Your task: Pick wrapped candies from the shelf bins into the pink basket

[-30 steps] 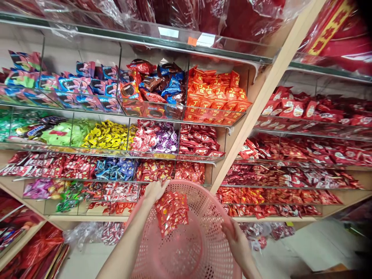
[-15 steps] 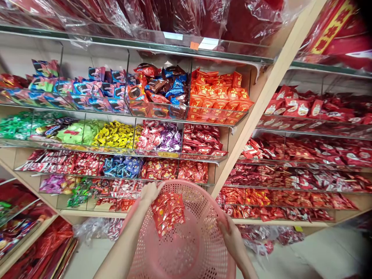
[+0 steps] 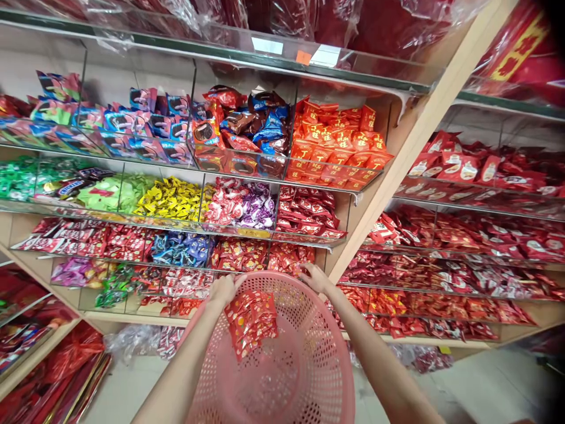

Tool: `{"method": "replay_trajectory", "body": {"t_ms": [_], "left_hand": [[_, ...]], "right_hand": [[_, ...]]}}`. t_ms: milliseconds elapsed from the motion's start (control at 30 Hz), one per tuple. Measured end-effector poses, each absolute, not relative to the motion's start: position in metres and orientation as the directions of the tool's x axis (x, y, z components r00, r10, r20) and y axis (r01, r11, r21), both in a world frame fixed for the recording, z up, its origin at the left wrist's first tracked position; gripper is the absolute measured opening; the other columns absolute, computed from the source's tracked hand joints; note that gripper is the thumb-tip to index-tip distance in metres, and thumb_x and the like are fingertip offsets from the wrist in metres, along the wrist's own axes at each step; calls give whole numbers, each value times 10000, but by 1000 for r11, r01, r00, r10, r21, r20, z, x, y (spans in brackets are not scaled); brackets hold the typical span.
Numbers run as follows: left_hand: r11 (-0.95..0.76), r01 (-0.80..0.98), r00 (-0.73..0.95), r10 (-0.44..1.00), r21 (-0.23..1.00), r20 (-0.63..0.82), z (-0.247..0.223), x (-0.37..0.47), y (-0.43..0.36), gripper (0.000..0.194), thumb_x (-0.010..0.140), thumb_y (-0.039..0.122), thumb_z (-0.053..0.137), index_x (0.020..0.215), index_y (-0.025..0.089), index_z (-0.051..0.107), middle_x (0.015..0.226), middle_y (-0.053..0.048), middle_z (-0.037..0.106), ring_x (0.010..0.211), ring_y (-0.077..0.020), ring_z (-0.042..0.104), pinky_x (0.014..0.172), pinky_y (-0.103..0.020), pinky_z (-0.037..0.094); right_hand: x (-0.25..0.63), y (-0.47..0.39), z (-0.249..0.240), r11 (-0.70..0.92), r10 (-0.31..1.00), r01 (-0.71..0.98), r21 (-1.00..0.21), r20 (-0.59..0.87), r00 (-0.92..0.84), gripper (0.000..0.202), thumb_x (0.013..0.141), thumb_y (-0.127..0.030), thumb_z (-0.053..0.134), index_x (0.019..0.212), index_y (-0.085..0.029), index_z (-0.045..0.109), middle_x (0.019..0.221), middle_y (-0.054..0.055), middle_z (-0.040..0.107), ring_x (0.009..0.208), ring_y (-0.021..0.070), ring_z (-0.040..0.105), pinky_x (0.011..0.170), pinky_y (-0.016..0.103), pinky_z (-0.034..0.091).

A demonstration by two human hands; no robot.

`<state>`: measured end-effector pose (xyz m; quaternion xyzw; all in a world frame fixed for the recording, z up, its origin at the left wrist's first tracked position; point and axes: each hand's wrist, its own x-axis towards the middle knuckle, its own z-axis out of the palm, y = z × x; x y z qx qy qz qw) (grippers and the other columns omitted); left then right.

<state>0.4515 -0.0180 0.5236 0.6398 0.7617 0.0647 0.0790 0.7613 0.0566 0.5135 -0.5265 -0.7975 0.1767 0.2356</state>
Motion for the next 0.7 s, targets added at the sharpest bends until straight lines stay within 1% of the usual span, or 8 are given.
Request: {"method": "replay_trajectory", "body": {"t_ms": [100,233,300,367,467,567,700], "left_hand": [[195,957,-189,981,214,-48,524,448,-18,700,823,639,135,942,157,628,941,-169,676,924,-311,621,786,-397,445],[221,950,-212,975,220,-64,526,446,-17,722,818,648,132,958,146,631,973,-184,663,941,-319,610,802,-404,434],[225,948,-215,974,223,-69,526,446,-16,728,815,651,133,968,142,631,969,-183,663,942,-319,608,804,-397,433],[226,947,-214,974,227,-73,526,446,-16,728,814,652,132,967,142,630,964,-178,665,939,-315,609,801,-388,434],[219,946,-205,975,238,-83,526,445,-15,719,814,653,135,964,151,626,963,-166,667,934,-302,613,802,-375,433],[225,945,-209,974,237,-89,527,445,-15,711,814,654,142,975,155,622,974,-164,664,941,-305,610,807,-377,430],[230,945,-216,973,232,-85,528,447,-14,716,814,654,141,981,150,620,965,-172,665,939,-316,609,796,-381,433]], "right_hand": [[761,73,500,389,911,744,-542,111,-396,315,731,-305,596,1010,-166,636,1022,90,654,944,207,592,839,293,423],[769,80,488,391,901,738,-549,66,-428,302,692,-362,624,923,-171,662,1000,86,648,956,214,573,853,296,404],[771,81,484,377,906,741,-555,54,-421,315,669,-383,632,888,-158,658,988,92,638,946,220,560,844,307,402],[771,82,481,352,916,744,-568,44,-399,346,665,-404,617,887,-140,639,951,91,631,885,211,562,797,307,416],[768,80,478,312,931,739,-597,38,-363,365,682,-435,575,880,-131,608,840,60,623,756,180,551,709,292,427],[765,79,477,288,940,718,-633,43,-339,355,698,-454,547,855,-142,607,778,36,613,713,161,540,681,273,425],[762,81,478,283,941,678,-679,60,-332,310,688,-447,549,726,-150,630,705,30,616,672,155,539,669,276,431]]}}
